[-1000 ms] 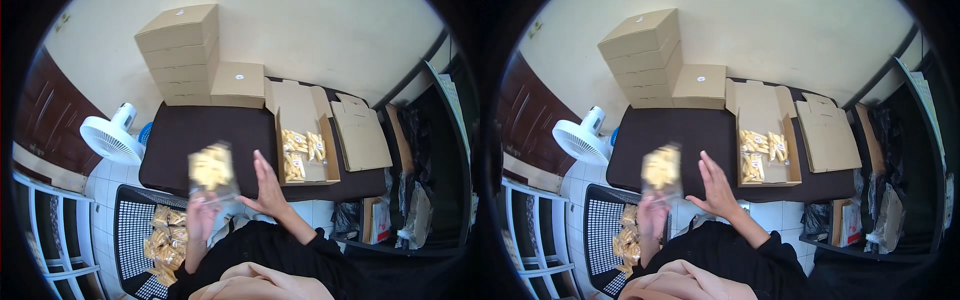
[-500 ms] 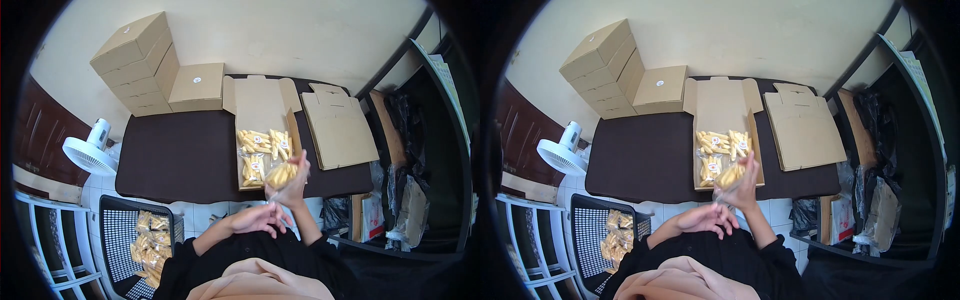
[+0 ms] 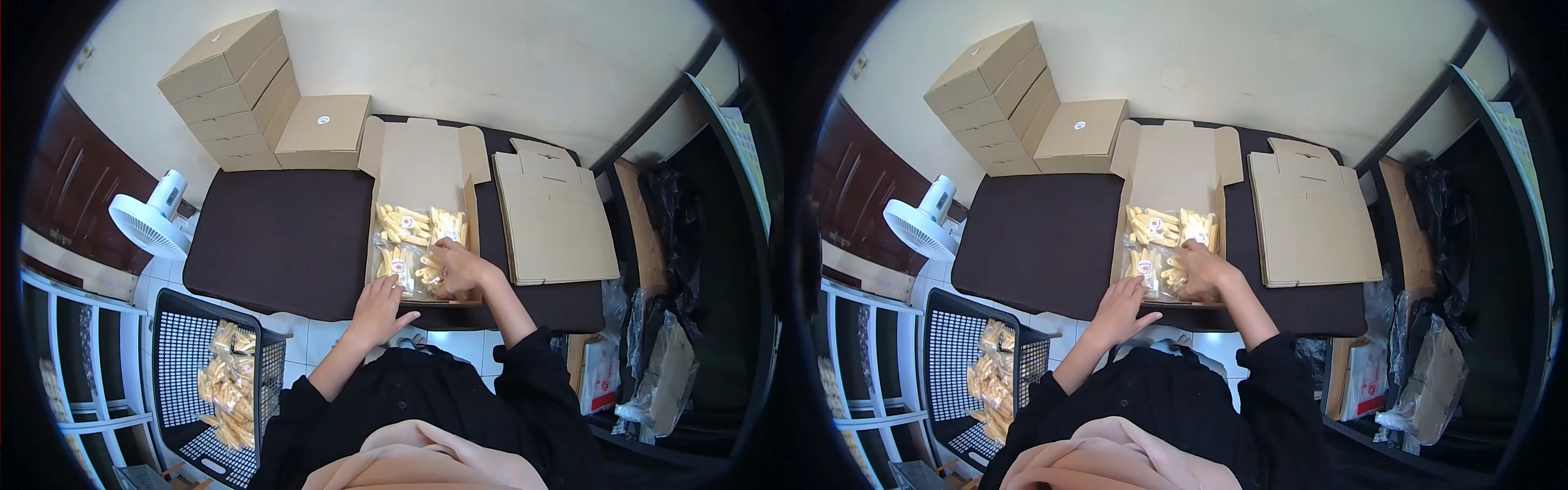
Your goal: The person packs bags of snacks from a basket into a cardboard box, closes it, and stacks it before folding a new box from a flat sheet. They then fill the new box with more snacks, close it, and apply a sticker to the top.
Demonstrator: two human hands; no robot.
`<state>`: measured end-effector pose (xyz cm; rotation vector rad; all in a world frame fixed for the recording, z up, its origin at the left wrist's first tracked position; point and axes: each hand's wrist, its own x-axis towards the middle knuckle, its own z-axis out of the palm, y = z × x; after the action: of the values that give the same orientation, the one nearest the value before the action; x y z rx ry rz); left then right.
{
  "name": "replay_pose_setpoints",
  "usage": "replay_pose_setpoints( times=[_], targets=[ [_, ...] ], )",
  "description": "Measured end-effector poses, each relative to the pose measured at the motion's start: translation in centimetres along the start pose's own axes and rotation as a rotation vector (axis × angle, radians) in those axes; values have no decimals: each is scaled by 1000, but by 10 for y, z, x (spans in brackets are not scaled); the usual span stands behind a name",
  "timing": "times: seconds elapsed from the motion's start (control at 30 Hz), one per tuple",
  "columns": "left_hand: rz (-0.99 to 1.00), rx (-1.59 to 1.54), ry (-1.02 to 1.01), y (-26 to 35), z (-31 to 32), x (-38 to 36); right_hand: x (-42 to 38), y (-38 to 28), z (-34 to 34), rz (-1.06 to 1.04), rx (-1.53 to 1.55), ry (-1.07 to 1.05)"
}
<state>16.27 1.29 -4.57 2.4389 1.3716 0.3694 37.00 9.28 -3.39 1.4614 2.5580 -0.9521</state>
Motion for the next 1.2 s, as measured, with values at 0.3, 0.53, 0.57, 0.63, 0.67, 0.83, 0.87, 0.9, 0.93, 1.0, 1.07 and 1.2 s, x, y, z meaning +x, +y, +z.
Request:
replay_pose_setpoints(
  times=[0.3, 0.53, 0.57, 0.63, 0.67, 0.83, 0.87, 0.9, 0.93, 1.0, 1.07, 1.2],
  targets=[
    [-31, -138, 141, -8, 0, 27, -5, 8, -4, 105, -71, 76],
    [28, -280, 13, -14, -2, 28, -13, 24, 8, 65, -10, 233],
    [11, -394, 43, -15, -9, 27, -15, 27, 5, 28, 103, 392],
    [5, -447, 116, -25, -14, 26, -20, 32, 0, -17, 214, 549],
    [-60, -513, 237, -31, -14, 25, -23, 34, -1, 13, 244, 640],
    [-307, -680, 585, -39, -7, 15, -38, 20, 13, -1, 194, 875],
    [-344, -713, 590, -45, 0, 8, -39, 13, 17, -34, 168, 873],
    [-385, -743, 605, -50, 6, 0, -40, 6, 23, -77, 143, 866],
    [-401, -710, 603, -52, 9, -9, -40, -7, 27, -121, 112, 869],
    [-442, -705, 635, -56, 13, -28, -38, -35, 42, -219, 75, 846],
    [-464, -661, 696, -60, 10, -53, -32, -63, 62, -304, 92, 770],
    [-564, -541, 901, -74, -9, -125, -11, -129, 99, -599, 154, 528]
  ],
)
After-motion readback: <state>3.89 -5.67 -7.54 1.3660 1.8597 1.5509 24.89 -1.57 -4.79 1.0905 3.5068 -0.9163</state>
